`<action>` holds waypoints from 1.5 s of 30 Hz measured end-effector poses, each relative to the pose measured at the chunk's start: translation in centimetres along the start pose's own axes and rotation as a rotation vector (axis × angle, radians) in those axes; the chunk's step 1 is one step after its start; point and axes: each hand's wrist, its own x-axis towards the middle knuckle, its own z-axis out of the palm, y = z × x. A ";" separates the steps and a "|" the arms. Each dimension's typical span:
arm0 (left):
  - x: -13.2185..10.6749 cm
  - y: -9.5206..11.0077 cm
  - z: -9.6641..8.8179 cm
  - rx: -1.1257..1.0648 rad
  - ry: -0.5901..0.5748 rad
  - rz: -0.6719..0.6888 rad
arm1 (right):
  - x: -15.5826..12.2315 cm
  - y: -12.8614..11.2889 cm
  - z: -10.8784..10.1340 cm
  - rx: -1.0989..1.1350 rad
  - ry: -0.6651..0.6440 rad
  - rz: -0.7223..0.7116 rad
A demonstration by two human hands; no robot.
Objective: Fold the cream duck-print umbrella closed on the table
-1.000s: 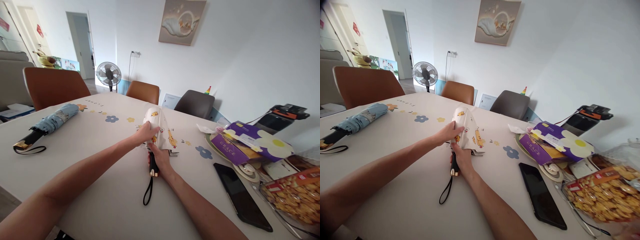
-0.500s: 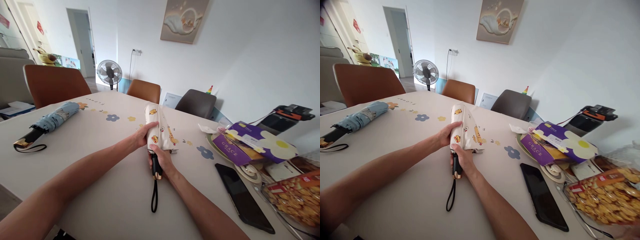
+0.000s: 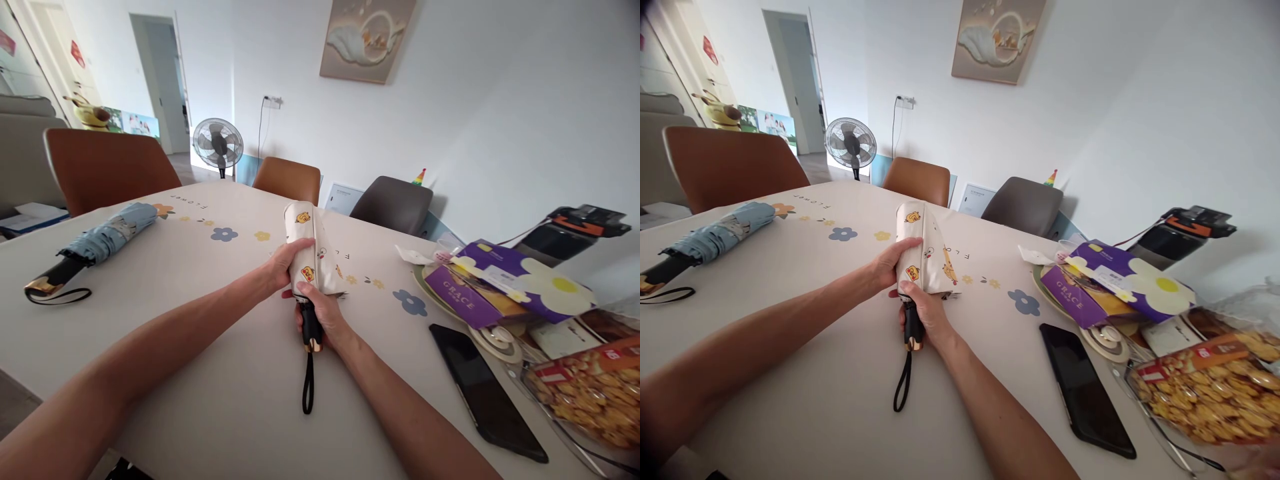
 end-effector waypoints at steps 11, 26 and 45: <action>0.5 -0.4 -1.0 0.117 -0.018 0.001 | 0.1 0.8 0.2 0.042 0.103 -0.130; 0.4 0.2 -0.8 0.423 0.124 0.156 | 0.2 0.4 0.6 0.061 0.197 -0.085; -2.0 -1.2 2.3 1.518 0.208 0.950 | 0.1 0.4 0.5 0.053 0.164 -0.155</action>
